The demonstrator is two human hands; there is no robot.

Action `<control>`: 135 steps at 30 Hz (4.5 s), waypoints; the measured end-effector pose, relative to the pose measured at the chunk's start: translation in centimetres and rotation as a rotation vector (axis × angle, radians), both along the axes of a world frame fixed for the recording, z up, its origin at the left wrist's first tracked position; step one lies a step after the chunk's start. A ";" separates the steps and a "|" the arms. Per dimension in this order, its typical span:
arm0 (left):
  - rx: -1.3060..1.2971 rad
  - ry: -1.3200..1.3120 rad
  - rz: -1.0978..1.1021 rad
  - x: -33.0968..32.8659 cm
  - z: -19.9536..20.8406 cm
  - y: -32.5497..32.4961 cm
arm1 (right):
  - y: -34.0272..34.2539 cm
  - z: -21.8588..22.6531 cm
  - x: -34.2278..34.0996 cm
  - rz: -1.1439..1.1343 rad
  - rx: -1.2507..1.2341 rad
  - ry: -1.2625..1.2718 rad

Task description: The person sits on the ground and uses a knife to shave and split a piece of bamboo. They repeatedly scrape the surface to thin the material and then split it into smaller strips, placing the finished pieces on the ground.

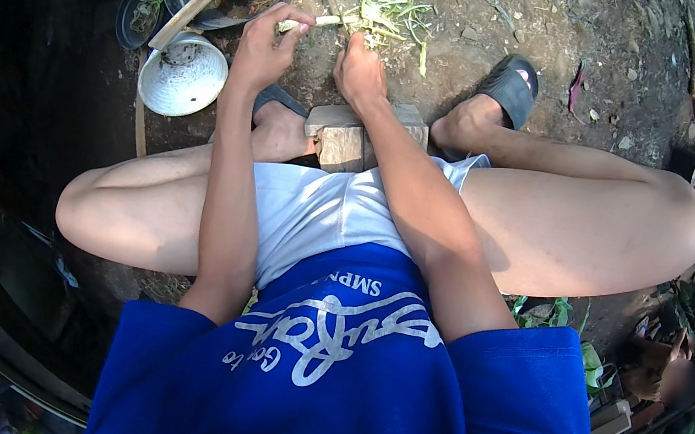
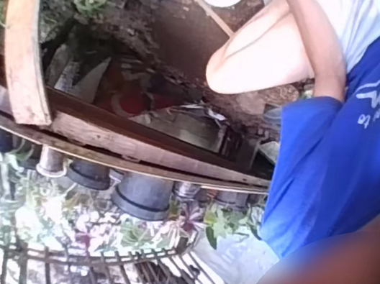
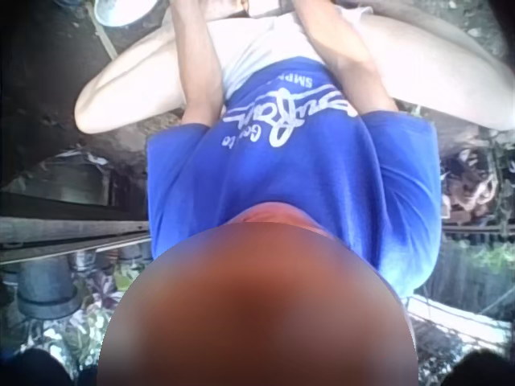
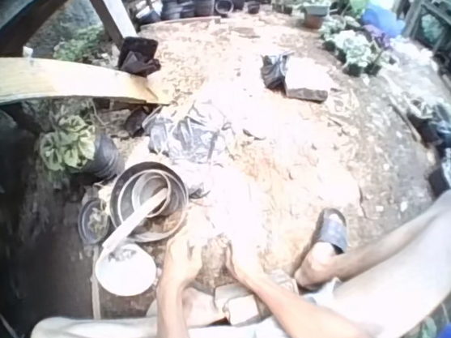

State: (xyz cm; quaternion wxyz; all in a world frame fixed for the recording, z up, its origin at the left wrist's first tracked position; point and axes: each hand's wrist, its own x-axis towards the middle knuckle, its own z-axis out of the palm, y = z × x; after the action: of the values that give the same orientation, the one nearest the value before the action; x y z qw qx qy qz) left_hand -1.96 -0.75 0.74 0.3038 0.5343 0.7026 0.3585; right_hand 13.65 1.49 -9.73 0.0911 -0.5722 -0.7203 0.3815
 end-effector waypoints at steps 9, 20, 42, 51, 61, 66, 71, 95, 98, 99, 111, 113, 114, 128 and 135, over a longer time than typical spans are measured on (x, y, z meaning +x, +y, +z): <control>0.011 0.026 0.052 0.5 -0.1 0.5 | 0.3 0.2 0.1 0.071 -0.090 -0.021; -0.001 0.063 0.048 0.6 -0.6 0.6 | 0.0 -2.0 0.9 0.135 0.086 0.202; -0.019 0.026 0.255 0.6 -1.8 -0.4 | 1.0 -0.4 -0.5 0.035 -0.074 0.012; -0.178 0.028 0.267 1.3 -0.8 -0.6 | 0.7 -0.1 -0.3 0.066 0.065 0.171; -0.120 -0.017 0.308 0.6 -2.0 -0.8 | 0.5 -0.7 0.3 0.038 -0.070 -0.101; -0.079 -0.043 0.330 0.5 -2.7 -0.8 | 0.7 -0.8 0.4 0.178 -0.001 0.248; 0.003 -0.099 0.331 0.7 -2.0 -0.6 | 0.8 -1.5 0.7 0.098 -0.044 -0.025; -0.236 0.115 0.324 1.6 -0.7 -0.4 | 1.0 -1.0 1.3 0.000 -0.190 -0.153; -0.168 0.023 0.329 1.7 -0.8 -0.2 | 1.0 -0.5 1.1 0.149 -0.147 -0.012; -0.137 -0.007 0.337 1.8 -0.9 -0.1 | 1.0 -0.4 1.1 0.194 -0.089 0.088; -0.021 -0.054 0.370 2.0 -1.8 0.4 | 0.9 -1.2 1.7 -0.012 -0.229 -0.207; -0.209 0.044 0.393 2.0 -1.3 0.3 | 1.0 -1.4 1.9 0.095 -0.210 -0.119; -0.169 -0.008 0.360 2.0 -1.2 0.1 | 0.9 -1.5 1.9 0.137 -0.211 -0.103; -0.108 -0.033 0.348 1.5 -1.5 0.2 | 0.6 -3.4 2.2 0.068 -0.222 -0.267; -0.129 -0.075 0.373 1.8 -0.8 0.6 | 0.4 -5.2 3.0 0.089 -0.182 -0.333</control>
State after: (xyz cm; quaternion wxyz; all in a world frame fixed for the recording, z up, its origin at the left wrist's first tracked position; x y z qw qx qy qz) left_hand -0.13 -0.15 -0.04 0.2918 0.3605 0.7991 0.3826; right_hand 16.66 1.87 -14.94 -0.0982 -0.6008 -0.7125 0.3488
